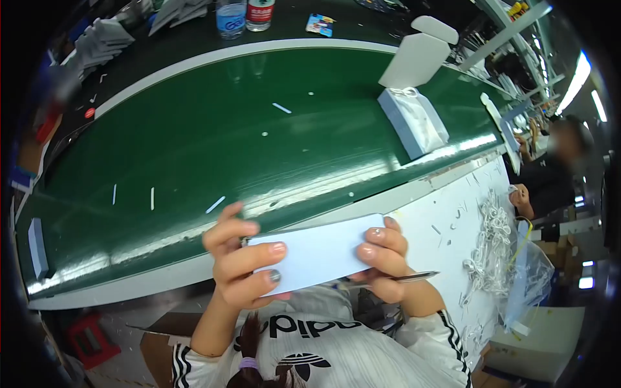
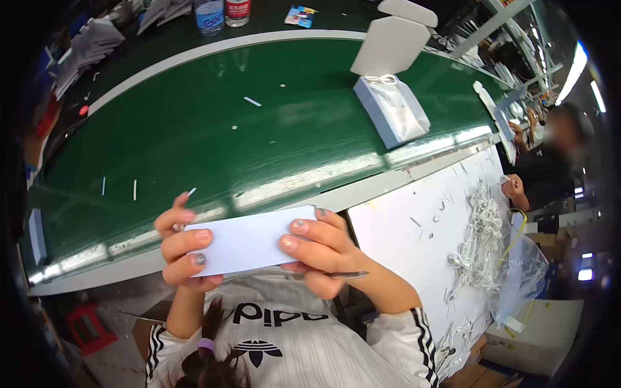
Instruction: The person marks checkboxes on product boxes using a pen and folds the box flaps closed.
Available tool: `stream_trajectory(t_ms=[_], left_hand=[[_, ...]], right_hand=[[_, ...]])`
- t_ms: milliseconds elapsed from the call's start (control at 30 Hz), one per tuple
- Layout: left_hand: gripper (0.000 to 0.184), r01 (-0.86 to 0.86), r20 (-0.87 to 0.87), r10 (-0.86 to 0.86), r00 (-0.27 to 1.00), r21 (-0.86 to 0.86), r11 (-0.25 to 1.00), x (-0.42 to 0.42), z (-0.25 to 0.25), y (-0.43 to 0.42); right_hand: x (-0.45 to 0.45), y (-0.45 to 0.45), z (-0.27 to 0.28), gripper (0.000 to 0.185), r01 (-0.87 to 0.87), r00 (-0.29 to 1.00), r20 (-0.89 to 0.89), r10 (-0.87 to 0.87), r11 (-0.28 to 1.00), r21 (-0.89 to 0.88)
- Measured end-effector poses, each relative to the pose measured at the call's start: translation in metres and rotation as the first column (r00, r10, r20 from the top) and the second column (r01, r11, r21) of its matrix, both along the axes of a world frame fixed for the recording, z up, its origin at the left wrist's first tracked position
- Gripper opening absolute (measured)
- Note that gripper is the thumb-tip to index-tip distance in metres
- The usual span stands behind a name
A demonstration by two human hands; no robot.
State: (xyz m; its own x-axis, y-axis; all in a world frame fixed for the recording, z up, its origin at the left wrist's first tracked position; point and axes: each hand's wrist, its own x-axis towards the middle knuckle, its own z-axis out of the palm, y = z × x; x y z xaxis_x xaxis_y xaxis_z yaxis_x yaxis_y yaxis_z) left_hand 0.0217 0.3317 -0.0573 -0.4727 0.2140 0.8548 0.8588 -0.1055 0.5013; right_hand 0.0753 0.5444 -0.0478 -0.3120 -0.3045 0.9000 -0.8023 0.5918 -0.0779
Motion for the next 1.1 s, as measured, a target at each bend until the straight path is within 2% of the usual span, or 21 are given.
stream_trajectory(t_ms=[33, 100, 133, 267, 333, 367, 433, 600, 700, 800, 933, 967, 1000, 1033, 1100], left_hand=[[0.043, -0.133, -0.082, 0.132, 0.988, -0.016, 0.991, 0.001, -0.008, 0.001], [0.043, -0.39, -0.26, 0.379, 0.888, 0.01, 0.921, 0.002, -0.012, 0.009], [0.043, -0.372, -0.275, 0.365, 0.89, 0.027, 0.928, 0.006, -0.008, 0.012], [0.047, -0.179, 0.009, 0.181, 0.983, -0.102, 0.978, 0.018, 0.004, 0.017], [0.044, -0.244, -0.012, 0.244, 0.97, -0.085, 0.966, 0.025, -0.002, 0.019], [0.044, -0.21, -0.017, 0.209, 0.978, -0.075, 0.975, 0.027, -0.001, 0.016], [0.042, -0.379, -0.096, 0.367, 0.925, -0.245, 0.892, 0.033, 0.006, 0.009], [0.04, -0.244, -0.087, 0.236, 0.968, -0.105, 0.964, 0.019, 0.002, 0.02], [0.042, -0.276, -0.14, 0.261, 0.955, -0.105, 0.955, 0.013, -0.013, 0.023], [0.044, -0.328, -0.254, 0.296, 0.921, -0.097, 0.94, 0.01, -0.006, 0.018], [0.058, -0.247, 0.091, 0.246, 0.965, 0.004, 0.969, 0.028, -0.004, 0.032], [0.058, -0.244, 0.09, 0.244, 0.966, -0.002, 0.97, 0.026, -0.008, 0.031], [0.063, -0.191, 0.268, 0.215, 0.939, -0.112, 0.975, 0.027, -0.014, 0.029], [0.068, -0.116, 0.445, 0.202, 0.873, -0.212, 0.97, 0.029, -0.02, 0.027], [0.077, 0.063, 0.747, 0.237, 0.621, -0.349, 0.935, 0.039, -0.032, 0.022]], right_hand=[[-0.004, -0.004, -0.01, 0.032, 0.023, 1.0, -0.006, -0.022, 1.0, 0.006], [-0.017, -0.006, -0.014, 0.031, -0.02, 0.977, -0.214, -0.007, 0.992, -0.127], [-0.017, -0.001, -0.008, 0.031, -0.005, 0.972, -0.234, -0.023, 0.993, -0.116], [-0.011, 0.016, 0.009, 0.029, -0.026, 0.998, -0.063, 0.026, 1.0, 0.006], [-0.013, 0.017, 0.011, 0.027, -0.054, 0.995, -0.083, 0.052, 0.998, -0.024], [-0.01, 0.016, 0.011, 0.027, -0.019, 0.996, -0.09, 0.017, 1.0, -0.015], [-0.003, 0.017, 0.011, 0.022, 0.029, 1.0, 0.002, -0.029, 0.999, 0.026], [0.002, 0.005, 0.011, 0.023, 0.12, 0.993, 0.014, -0.12, 0.99, -0.07], [-0.002, 0.007, 0.002, 0.023, 0.102, 0.995, 0.014, -0.102, 0.991, -0.092], [-0.008, 0.004, 0.006, 0.024, 0.062, 0.997, -0.047, -0.068, 0.989, -0.131], [-0.002, 0.022, 0.013, 0.024, 0.088, 0.995, -0.039, -0.088, 0.996, -0.005], [0.0, 0.027, 0.009, 0.024, 0.078, 0.997, -0.021, -0.079, 0.996, -0.042], [0.002, 0.031, 0.005, 0.024, 0.072, 0.997, 0.005, -0.071, 0.994, -0.082], [0.005, 0.035, 0.003, 0.024, 0.078, 0.997, 0.024, -0.076, 0.993, -0.091], [0.01, 0.046, 0.001, 0.026, 0.11, 0.993, 0.058, -0.1, 0.972, -0.208]])
